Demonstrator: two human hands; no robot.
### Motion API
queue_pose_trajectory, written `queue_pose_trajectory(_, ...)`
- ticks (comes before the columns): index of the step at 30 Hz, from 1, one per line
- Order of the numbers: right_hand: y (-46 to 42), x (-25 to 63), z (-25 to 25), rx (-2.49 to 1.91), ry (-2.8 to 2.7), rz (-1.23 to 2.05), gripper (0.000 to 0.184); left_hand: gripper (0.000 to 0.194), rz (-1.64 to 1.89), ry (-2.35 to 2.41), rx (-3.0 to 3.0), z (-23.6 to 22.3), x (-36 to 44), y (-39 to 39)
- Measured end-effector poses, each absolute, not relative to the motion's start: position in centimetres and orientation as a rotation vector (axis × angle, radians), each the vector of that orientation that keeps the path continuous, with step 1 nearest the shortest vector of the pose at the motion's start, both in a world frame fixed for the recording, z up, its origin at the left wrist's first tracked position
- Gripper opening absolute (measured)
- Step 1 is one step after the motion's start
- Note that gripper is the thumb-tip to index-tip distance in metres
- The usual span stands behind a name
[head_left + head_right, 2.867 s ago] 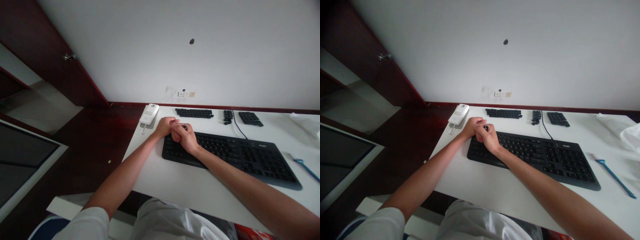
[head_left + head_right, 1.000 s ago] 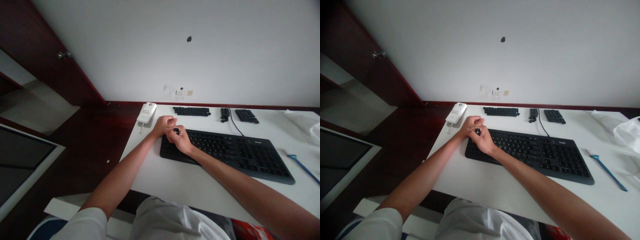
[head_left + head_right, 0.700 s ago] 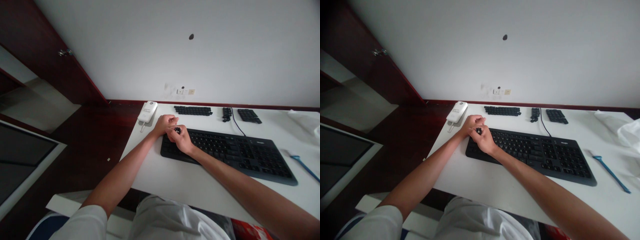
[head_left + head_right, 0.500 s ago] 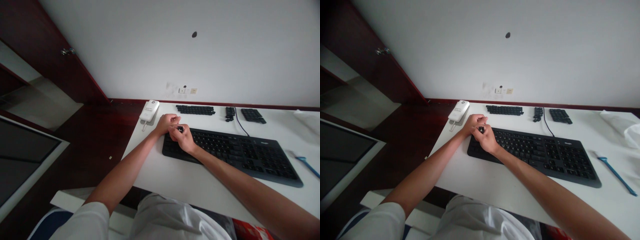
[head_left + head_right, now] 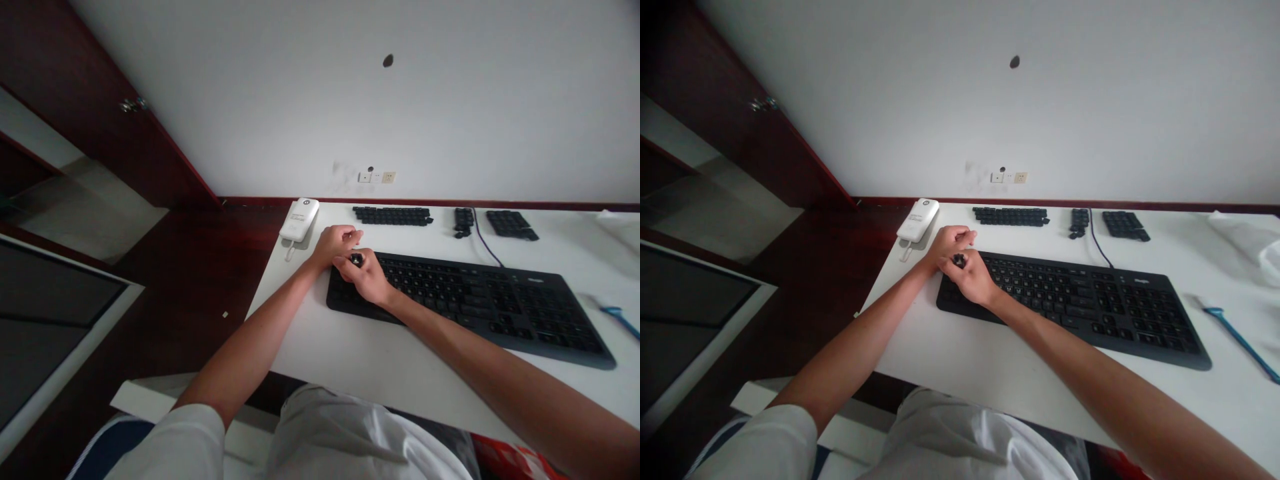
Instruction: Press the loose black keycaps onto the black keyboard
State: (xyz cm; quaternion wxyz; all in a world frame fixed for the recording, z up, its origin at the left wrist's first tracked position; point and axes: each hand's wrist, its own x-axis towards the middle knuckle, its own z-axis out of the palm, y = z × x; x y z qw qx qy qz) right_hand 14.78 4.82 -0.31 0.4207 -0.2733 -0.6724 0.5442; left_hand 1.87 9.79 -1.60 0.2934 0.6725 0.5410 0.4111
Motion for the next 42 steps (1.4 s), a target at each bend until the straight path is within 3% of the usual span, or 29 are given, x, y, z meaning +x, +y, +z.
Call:
queue_pose_trajectory(9,6.0,15.5,0.3,-0.696,-1.565,1.512,0.051,0.051,0.972,1.403,1.831,-1.9,1.5,10.1)
queue_pose_trajectory(26,6.7,15.7,1.2,-0.536,-1.036,1.818,0.051,0.046,0.899,1.520,1.987,-2.5,1.2,10.7)
queue_pose_trajectory(42,5.3,15.6,0.6,-0.627,-1.664,1.507,0.051,0.049,0.967,1.506,1.865,-1.7,1.8,9.8)
